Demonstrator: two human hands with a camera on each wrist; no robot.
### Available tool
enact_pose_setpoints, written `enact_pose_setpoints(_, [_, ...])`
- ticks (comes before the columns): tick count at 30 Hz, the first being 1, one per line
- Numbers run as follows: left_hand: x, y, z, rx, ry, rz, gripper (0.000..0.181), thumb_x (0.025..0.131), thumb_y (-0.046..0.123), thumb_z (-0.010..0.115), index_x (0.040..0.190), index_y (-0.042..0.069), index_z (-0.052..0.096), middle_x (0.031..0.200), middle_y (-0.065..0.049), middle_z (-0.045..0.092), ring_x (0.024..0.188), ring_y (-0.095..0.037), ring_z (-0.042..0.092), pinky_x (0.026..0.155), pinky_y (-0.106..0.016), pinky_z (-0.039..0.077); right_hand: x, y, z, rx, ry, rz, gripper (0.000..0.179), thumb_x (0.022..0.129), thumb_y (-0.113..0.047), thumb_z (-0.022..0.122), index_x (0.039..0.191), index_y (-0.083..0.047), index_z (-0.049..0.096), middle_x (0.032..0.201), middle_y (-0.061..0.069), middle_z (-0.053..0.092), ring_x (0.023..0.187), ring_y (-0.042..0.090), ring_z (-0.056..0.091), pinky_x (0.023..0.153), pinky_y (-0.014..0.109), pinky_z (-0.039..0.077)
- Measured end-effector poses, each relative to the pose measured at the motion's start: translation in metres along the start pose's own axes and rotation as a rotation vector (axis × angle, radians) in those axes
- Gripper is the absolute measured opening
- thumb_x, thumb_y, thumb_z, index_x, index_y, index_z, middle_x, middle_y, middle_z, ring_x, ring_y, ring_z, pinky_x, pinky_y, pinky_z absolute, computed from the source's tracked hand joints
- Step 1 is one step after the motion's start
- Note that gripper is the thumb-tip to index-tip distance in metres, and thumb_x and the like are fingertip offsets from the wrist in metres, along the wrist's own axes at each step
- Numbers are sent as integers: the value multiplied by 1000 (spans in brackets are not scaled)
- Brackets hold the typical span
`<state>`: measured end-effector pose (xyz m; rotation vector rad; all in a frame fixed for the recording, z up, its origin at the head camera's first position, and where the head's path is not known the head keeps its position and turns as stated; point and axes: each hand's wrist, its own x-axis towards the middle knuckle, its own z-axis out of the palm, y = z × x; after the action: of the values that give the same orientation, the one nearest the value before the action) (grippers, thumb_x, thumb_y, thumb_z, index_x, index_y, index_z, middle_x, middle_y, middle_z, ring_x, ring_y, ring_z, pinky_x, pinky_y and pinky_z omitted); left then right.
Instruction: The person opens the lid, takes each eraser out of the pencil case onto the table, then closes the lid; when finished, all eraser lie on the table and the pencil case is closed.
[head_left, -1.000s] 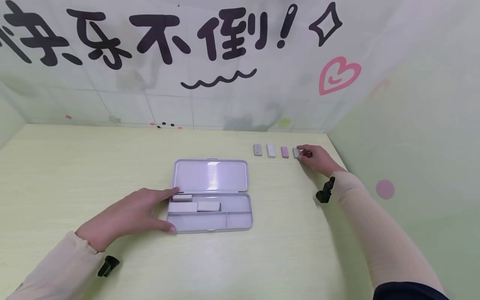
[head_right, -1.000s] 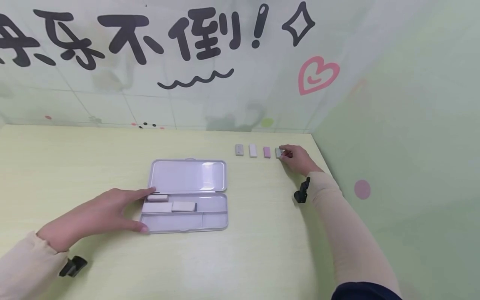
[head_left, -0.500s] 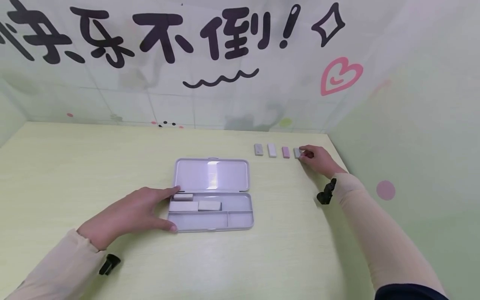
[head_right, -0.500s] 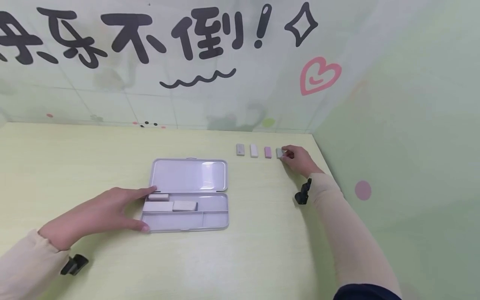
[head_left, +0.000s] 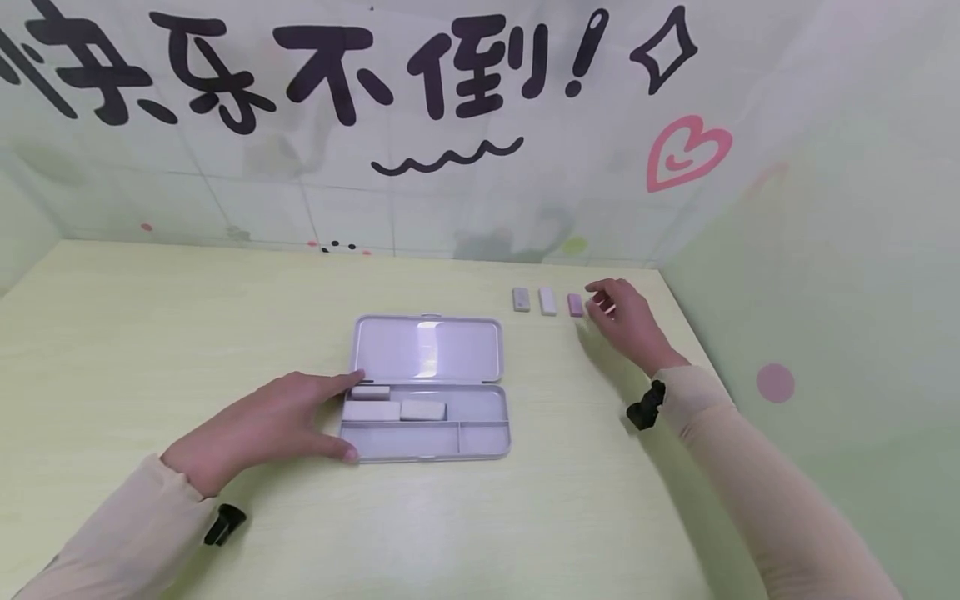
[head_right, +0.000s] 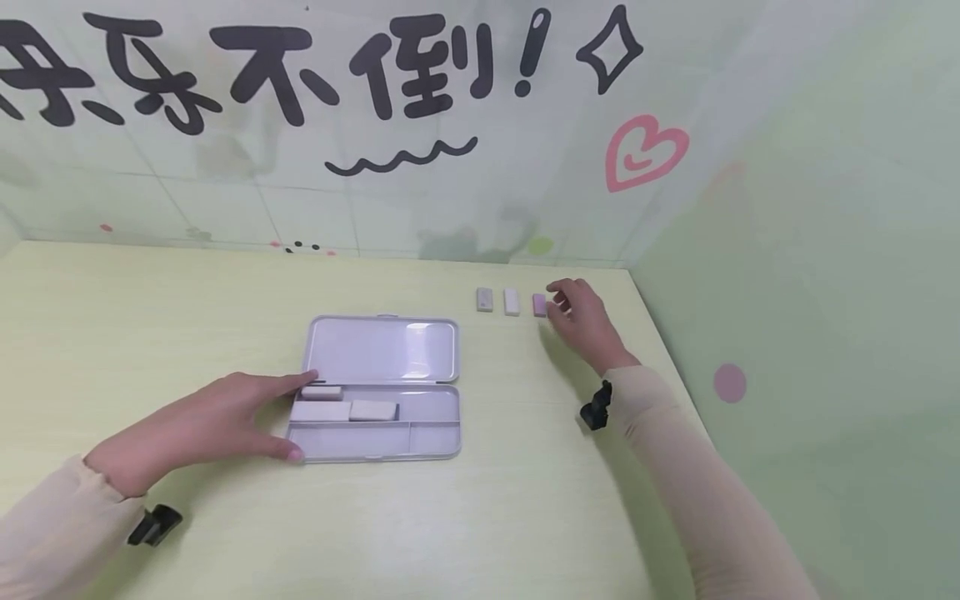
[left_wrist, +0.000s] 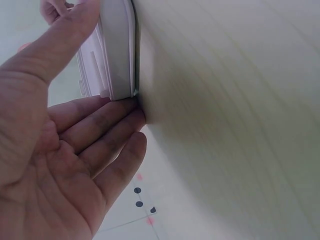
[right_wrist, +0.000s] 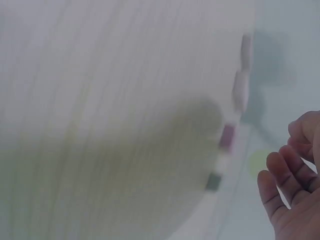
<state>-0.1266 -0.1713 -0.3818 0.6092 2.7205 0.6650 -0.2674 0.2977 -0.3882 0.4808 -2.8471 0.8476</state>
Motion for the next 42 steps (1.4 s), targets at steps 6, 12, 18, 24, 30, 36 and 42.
enact_pose_setpoints(6, [0,1,-1,2,-2,-3,107,72,57,91,155,3,49,148,-20,63,133,-42,62,109,-60,52,-9,-53,13,43,-37,-228,27,103,-1,60,128,7,63,110,19,70,99,28,67,87,44,61])
enact_pose_setpoints(12, [-1,2,-2,3,-2,-4,107,73,57,90,155,4,49,148,-20,63,134,-42,61,110,-60,51,-22,-102,31,55,-243,-387,25,101,-4,65,126,1,67,115,13,74,103,20,71,92,37,63])
enact_pose_setpoints(18, [-2,2,-2,0,-8,-8,108,73,57,90,156,3,48,149,-21,61,136,-44,60,111,-61,50,-31,-142,51,28,-436,-453,26,103,-10,66,128,-4,68,120,7,75,109,16,71,99,31,61])
enact_pose_setpoints(24, [-1,2,-2,-11,-3,-5,107,74,56,90,155,1,48,149,-21,61,136,-43,60,111,-61,50,-36,-166,69,20,-573,-455,31,104,-17,66,134,-8,67,123,2,73,114,14,67,105,31,57])
enact_pose_setpoints(30, [-1,2,0,-21,-8,-9,107,74,58,89,156,3,48,151,-20,60,137,-43,59,112,-61,50,-40,-179,82,-50,-622,-504,33,106,-20,63,137,-11,64,119,2,72,104,13,63,97,27,56])
enact_pose_setpoints(36, [0,2,0,-18,-3,-6,107,74,58,89,156,2,48,150,-20,61,136,-42,60,111,-60,51,-42,-183,88,-110,-604,-548,34,105,-17,63,139,-11,63,119,3,72,104,13,63,96,27,56])
enact_pose_setpoints(42, [-1,1,0,-17,4,0,107,73,58,90,155,3,49,149,-19,62,135,-41,61,110,-60,52,-44,-185,88,-155,-576,-578,35,105,-17,64,139,-13,63,126,4,72,112,14,66,100,29,57])
